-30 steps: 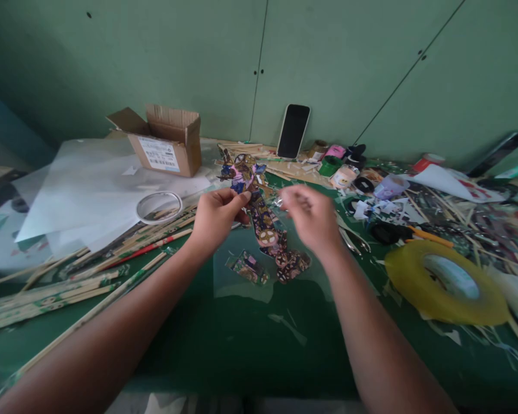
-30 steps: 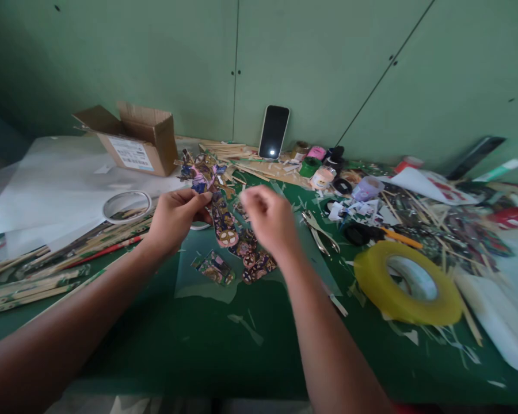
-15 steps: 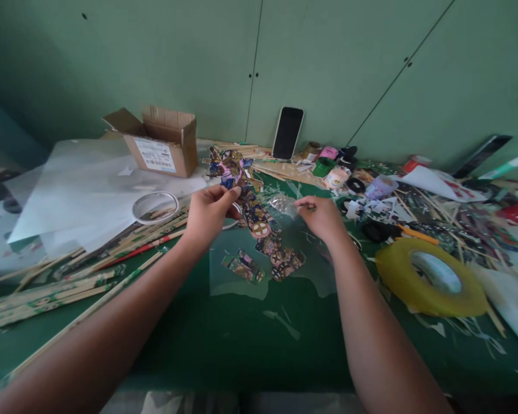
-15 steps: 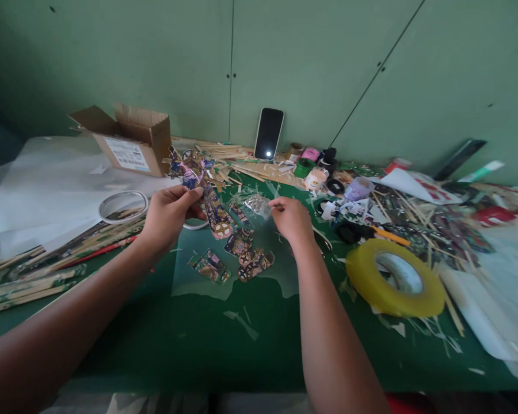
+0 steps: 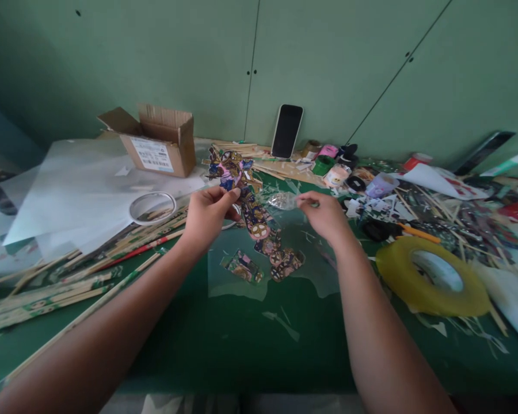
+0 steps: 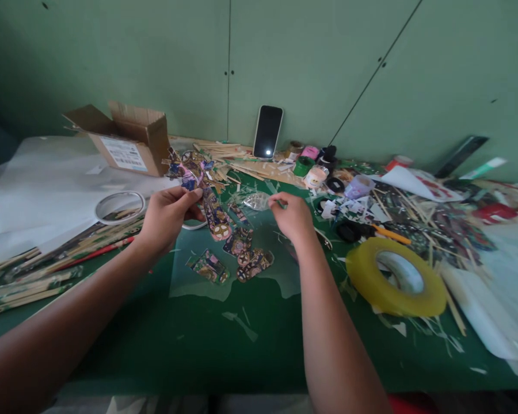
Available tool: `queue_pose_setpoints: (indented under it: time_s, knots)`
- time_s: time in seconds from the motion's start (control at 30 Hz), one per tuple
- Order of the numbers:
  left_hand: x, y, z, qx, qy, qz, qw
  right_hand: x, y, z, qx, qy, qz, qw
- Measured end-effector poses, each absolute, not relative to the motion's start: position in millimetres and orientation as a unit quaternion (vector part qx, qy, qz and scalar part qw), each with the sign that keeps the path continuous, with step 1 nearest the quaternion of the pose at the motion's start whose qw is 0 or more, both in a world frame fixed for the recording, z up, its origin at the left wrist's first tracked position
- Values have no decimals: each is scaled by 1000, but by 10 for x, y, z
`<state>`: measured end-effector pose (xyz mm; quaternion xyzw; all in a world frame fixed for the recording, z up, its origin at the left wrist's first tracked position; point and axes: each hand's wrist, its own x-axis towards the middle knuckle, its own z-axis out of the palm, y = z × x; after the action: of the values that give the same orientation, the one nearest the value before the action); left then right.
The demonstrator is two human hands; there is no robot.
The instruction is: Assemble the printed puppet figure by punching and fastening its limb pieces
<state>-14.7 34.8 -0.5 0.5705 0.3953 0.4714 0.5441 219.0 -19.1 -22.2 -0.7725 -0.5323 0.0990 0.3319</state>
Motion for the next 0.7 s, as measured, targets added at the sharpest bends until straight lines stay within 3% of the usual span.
queue_pose_setpoints:
  time_s: [0.3, 0.7]
  knots:
    - [-134, 341, -4, 570, 396, 472, 543, 2093, -50, -414, -760, -543, 83, 347]
    - [-141, 333, 2, 573, 397, 472, 540, 2020, -85, -401, -793, -560, 52, 236]
